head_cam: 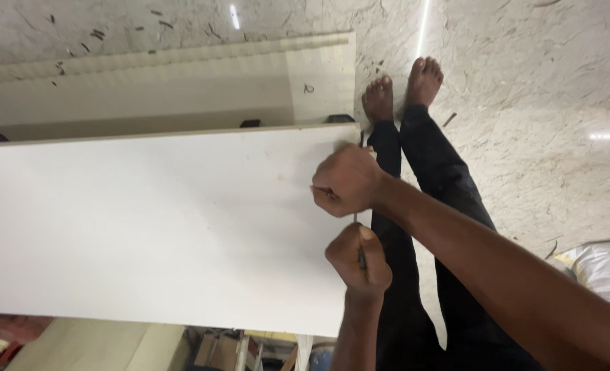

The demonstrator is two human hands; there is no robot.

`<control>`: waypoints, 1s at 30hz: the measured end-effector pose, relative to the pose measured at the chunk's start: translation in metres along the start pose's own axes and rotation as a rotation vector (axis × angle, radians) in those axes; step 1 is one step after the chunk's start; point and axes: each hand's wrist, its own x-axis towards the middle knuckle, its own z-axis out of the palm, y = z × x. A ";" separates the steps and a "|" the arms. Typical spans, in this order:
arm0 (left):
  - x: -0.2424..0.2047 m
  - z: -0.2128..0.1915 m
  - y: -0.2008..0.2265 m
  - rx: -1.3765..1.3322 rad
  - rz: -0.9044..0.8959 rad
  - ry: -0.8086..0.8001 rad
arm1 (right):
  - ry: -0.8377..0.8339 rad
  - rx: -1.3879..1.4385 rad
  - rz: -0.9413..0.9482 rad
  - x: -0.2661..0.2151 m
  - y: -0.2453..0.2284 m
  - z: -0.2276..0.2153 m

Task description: The person uses a metal straight edge and a utility knife to score and cut a white sheet material resting on a black stool. They repeatedly score the edge and then snap off a section of the sheet.

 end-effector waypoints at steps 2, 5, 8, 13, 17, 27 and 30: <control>-0.004 -0.005 0.012 0.008 0.029 -0.038 | -0.028 0.003 0.002 -0.002 -0.010 -0.004; 0.007 0.001 0.013 -0.024 0.096 -0.045 | -0.033 -0.001 -0.040 -0.001 -0.010 -0.014; 0.002 -0.002 0.016 -0.037 0.053 -0.055 | -0.050 -0.024 0.006 -0.004 -0.019 -0.011; 0.013 0.001 0.006 -0.064 0.033 -0.060 | 0.033 -0.010 0.003 0.008 -0.016 -0.015; 0.014 -0.004 0.008 -0.072 0.026 -0.067 | 0.052 -0.007 0.030 0.011 -0.022 -0.015; 0.014 -0.005 0.003 -0.079 0.050 -0.075 | 0.082 0.027 0.040 0.010 -0.019 -0.012; 0.012 -0.007 0.001 -0.080 0.055 -0.071 | 0.070 0.026 0.042 0.009 -0.018 -0.009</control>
